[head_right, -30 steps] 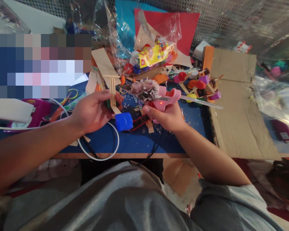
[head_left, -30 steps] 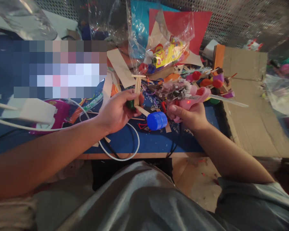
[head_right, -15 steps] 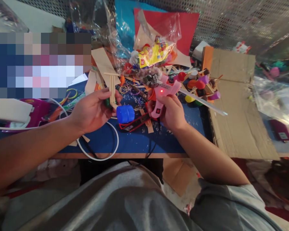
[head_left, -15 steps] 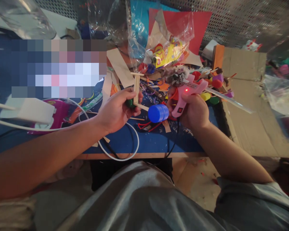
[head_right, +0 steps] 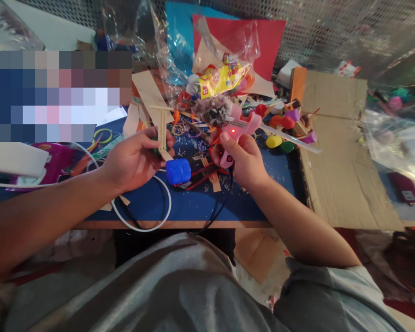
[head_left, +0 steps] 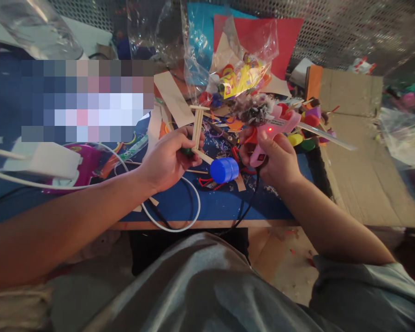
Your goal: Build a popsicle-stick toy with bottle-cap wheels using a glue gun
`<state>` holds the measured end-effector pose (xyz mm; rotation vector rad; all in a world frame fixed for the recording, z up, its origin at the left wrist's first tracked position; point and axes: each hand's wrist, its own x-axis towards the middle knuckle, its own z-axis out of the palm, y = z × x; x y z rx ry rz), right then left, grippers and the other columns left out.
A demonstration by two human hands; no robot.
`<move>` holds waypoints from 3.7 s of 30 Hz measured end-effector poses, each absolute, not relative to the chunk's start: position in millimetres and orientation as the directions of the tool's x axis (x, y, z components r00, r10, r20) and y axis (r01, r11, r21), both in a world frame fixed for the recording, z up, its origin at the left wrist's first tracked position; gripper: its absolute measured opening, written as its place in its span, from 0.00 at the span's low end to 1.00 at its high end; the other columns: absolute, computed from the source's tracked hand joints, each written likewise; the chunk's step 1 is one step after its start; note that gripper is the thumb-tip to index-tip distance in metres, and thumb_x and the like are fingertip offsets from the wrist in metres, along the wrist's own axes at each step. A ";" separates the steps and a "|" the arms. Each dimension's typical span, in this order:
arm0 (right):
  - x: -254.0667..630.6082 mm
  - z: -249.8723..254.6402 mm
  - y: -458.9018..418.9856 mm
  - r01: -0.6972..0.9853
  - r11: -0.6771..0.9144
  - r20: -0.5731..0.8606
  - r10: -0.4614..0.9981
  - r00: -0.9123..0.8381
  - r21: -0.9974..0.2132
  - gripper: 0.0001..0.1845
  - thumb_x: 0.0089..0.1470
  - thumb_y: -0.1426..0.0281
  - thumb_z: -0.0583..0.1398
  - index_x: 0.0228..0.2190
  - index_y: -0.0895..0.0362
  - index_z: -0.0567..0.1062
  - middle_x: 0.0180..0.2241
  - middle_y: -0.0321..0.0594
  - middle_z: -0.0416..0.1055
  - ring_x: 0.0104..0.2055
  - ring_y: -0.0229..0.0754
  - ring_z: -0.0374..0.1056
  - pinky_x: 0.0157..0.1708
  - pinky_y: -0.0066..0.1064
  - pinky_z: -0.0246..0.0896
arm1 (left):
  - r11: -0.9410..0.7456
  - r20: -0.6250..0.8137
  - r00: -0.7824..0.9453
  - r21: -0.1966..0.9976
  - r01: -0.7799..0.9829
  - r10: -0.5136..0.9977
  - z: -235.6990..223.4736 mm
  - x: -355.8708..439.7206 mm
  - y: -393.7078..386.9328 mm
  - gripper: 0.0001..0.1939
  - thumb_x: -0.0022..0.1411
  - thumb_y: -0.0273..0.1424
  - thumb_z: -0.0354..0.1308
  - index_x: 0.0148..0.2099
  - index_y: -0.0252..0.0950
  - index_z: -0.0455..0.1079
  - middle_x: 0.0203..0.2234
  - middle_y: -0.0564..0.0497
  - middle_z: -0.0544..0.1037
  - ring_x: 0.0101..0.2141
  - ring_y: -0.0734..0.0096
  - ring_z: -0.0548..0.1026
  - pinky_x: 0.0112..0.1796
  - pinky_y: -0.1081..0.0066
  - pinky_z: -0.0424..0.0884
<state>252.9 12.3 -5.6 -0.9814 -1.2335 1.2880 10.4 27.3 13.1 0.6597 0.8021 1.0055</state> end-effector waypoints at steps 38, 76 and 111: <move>262.8 -8.0 5.3 0.077 0.115 0.099 0.976 -0.193 -0.990 0.25 0.48 0.49 0.82 0.27 0.54 0.82 0.24 0.34 0.72 0.27 0.37 0.65 0.24 0.31 0.59 | 0.376 -0.220 0.393 0.845 -0.380 0.893 12.5 8.5 22.4 0.10 0.45 0.22 0.66 0.33 0.33 0.74 0.30 0.53 0.73 0.25 0.77 0.72 0.24 0.75 0.68; 245.2 -2.3 8.1 -0.241 -0.037 -0.015 0.996 -0.092 -0.970 0.25 0.49 0.49 0.78 0.40 0.47 0.77 0.34 0.35 0.71 0.30 0.41 0.70 0.19 0.33 0.54 | 0.328 -0.229 0.283 0.867 -0.375 0.931 13.2 11.0 22.1 0.14 0.48 0.25 0.71 0.38 0.36 0.74 0.30 0.56 0.72 0.30 0.75 0.74 0.28 0.75 0.74; 259.4 -13.6 7.3 -0.080 0.099 0.119 0.948 -0.294 -0.992 0.25 0.56 0.46 0.78 0.36 0.54 0.83 0.20 0.30 0.69 0.18 0.33 0.63 0.17 0.28 0.55 | 0.416 -0.248 0.421 0.830 -0.372 0.872 2.0 5.8 23.9 0.15 0.62 0.34 0.75 0.44 0.36 0.72 0.31 0.54 0.81 0.27 0.71 0.83 0.32 0.70 0.82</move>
